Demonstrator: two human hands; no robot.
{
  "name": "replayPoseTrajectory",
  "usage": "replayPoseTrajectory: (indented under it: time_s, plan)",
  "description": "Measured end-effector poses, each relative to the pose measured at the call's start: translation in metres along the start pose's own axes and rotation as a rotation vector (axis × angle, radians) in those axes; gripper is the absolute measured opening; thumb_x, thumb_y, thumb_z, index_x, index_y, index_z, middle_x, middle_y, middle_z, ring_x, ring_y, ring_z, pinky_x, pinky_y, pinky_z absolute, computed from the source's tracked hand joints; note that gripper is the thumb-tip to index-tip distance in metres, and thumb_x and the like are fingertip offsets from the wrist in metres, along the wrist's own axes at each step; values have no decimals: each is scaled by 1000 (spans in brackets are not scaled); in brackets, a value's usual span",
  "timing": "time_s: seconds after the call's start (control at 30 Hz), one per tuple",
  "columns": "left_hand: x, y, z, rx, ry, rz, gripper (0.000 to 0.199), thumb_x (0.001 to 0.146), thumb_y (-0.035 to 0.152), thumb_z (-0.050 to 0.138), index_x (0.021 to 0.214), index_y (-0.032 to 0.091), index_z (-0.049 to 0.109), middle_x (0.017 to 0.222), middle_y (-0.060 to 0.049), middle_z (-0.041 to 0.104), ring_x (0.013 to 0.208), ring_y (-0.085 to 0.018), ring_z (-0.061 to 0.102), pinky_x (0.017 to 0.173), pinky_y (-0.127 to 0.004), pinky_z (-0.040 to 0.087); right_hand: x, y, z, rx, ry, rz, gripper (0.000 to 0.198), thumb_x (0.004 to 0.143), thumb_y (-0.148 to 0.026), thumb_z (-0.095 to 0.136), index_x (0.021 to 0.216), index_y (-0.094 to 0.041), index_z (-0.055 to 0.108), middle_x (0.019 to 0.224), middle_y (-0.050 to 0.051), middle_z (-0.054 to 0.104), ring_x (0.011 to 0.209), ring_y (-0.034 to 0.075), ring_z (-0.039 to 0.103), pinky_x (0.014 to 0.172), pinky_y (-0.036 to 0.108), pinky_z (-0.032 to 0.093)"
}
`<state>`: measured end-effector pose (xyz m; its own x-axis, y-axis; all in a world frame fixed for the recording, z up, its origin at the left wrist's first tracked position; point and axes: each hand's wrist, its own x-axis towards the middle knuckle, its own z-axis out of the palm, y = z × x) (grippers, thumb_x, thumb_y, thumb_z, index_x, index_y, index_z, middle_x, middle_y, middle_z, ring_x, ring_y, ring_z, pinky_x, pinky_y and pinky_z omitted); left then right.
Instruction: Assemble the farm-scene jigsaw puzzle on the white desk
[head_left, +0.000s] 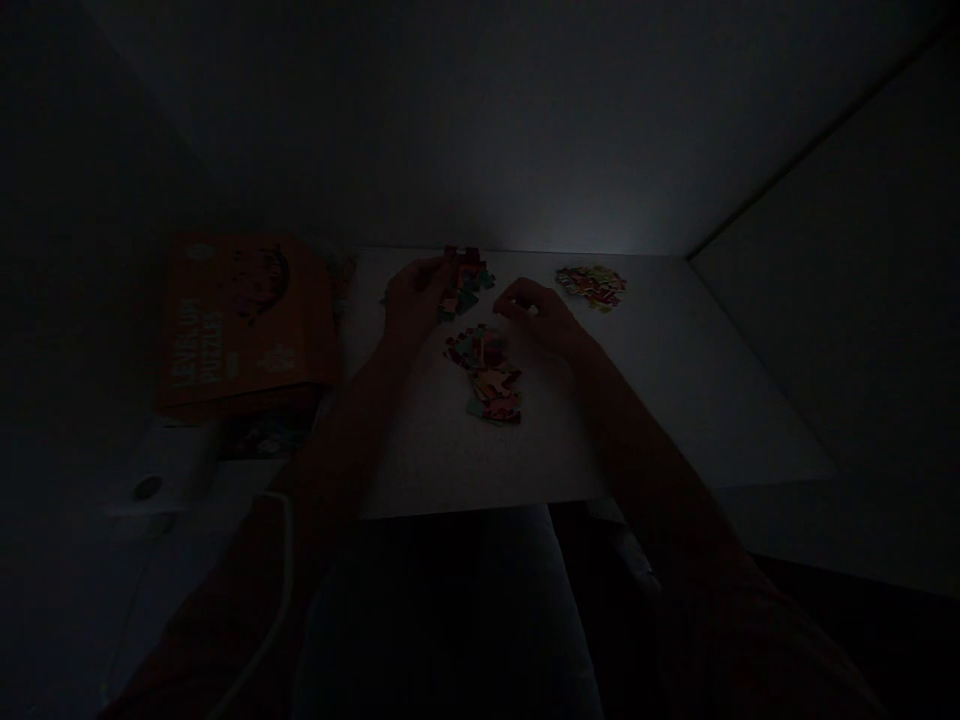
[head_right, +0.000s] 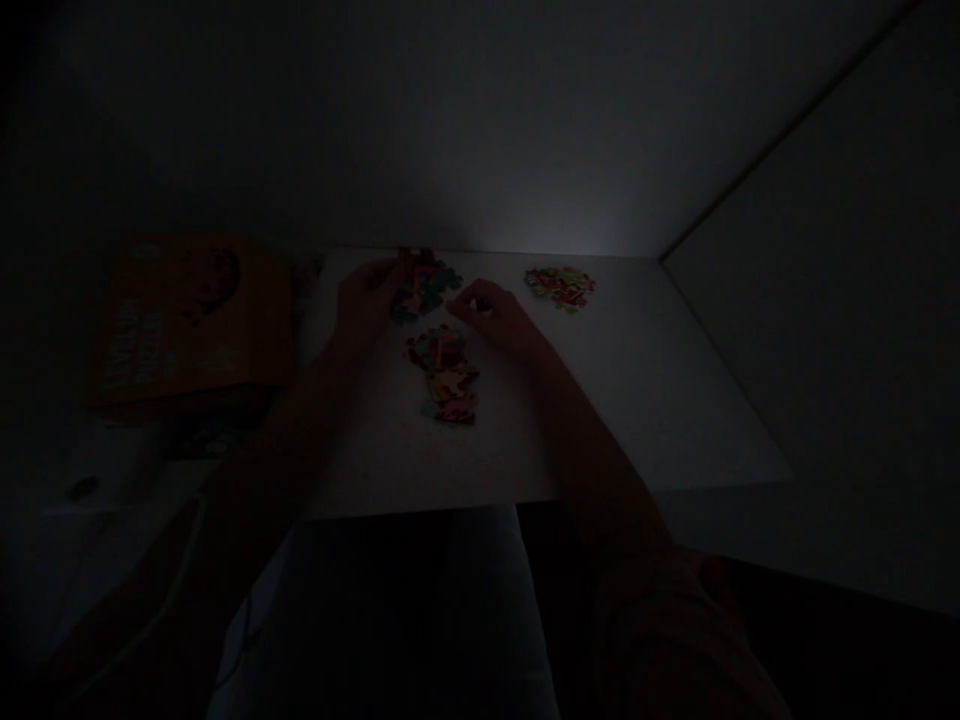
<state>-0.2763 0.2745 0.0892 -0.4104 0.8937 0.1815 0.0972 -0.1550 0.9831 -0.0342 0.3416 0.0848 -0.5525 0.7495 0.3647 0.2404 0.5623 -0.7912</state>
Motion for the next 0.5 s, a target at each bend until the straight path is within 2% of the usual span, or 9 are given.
replayPoseTrajectory:
  time_s: [0.17, 0.23, 0.3, 0.37, 0.43, 0.5]
  plan:
    - [-6, 3, 7, 20, -97, 44, 36, 97, 57, 94, 107, 24, 84, 108, -8, 89, 97, -25, 85, 86, -36, 71, 4, 8, 8, 28, 96, 32, 76, 91, -105, 70, 96, -29, 70, 91, 2, 71, 84, 23, 58, 82, 40, 53]
    - [-7, 3, 10, 46, -139, 41, 38, 97, 59, 93, 106, 24, 83, 104, -8, 89, 96, -26, 85, 87, -37, 72, 7, 11, 10, 32, 102, 17, 75, 89, -105, 72, 94, -30, 68, 93, 2, 71, 87, 23, 60, 85, 41, 55]
    - [-6, 2, 9, 84, -128, 40, 39, 99, 59, 91, 109, 23, 82, 106, -9, 88, 99, -27, 85, 91, -39, 72, 10, 17, 7, -20, 168, 11, 71, 92, -101, 73, 92, -30, 66, 96, 4, 71, 93, 26, 63, 92, 44, 58]
    - [-4, 2, 5, 164, -66, 57, 35, 102, 55, 87, 117, 23, 81, 116, -11, 88, 110, -29, 85, 101, -42, 71, 12, 28, -2, -134, 337, 47, 64, 100, -94, 69, 95, -30, 65, 104, 7, 71, 104, 29, 67, 101, 50, 60]
    - [-4, 3, 0, 335, -6, 78, 36, 101, 47, 88, 128, 23, 80, 133, -13, 85, 128, -32, 81, 114, -47, 66, 10, 42, -15, -306, 562, 156, 59, 104, -88, 67, 103, -29, 66, 116, 11, 70, 120, 35, 68, 109, 59, 59]
    - [-8, 5, -5, 589, 12, 73, 51, 95, 41, 93, 140, 23, 77, 152, -18, 78, 147, -40, 71, 128, -56, 57, 6, 57, -28, -483, 740, 325, 61, 99, -86, 73, 114, -26, 66, 130, 17, 67, 135, 41, 63, 115, 69, 55]
